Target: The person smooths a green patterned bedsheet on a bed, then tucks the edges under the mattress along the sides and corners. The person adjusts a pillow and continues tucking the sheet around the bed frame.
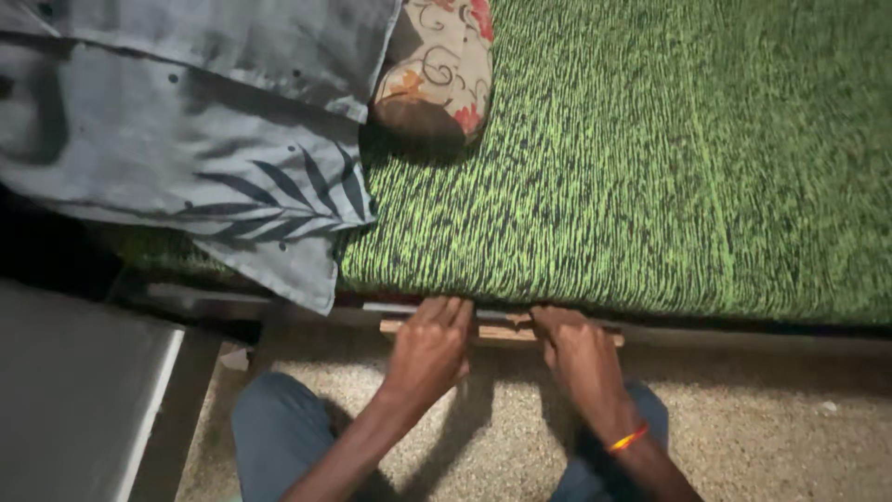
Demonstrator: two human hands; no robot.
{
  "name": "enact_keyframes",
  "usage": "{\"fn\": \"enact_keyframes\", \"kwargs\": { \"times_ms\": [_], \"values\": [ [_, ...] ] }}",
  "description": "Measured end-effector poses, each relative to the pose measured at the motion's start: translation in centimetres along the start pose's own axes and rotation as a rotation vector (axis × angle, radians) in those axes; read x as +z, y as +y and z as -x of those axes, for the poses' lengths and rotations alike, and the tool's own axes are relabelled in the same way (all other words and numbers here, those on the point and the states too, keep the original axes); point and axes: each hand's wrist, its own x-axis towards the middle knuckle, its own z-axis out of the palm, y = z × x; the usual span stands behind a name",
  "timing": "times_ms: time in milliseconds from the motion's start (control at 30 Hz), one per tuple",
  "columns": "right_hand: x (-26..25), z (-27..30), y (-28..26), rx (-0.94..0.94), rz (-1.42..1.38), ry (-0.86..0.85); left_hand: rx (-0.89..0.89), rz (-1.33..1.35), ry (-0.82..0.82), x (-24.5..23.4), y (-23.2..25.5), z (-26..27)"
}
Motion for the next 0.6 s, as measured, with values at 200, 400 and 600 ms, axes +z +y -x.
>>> {"fn": "enact_keyframes", "kwargs": {
  "times_ms": [200,400,600],
  "values": [
    [-0.5,0.2,-1.3,-0.120,0.134,0.045,-0.085,-0.117,-0.315,-3.0,3.6,-2.2],
    [-1.3,1.8,-3.0,-0.089,-0.173,0.252,-0.353,0.670,0.348,-2.5,-1.2,3.4],
    [2.0,1.3,-5.5,0.298,-0.666,0.238,-0.896,1.265,0.761,-0.2,-10.6,8.3]
  ]
}}
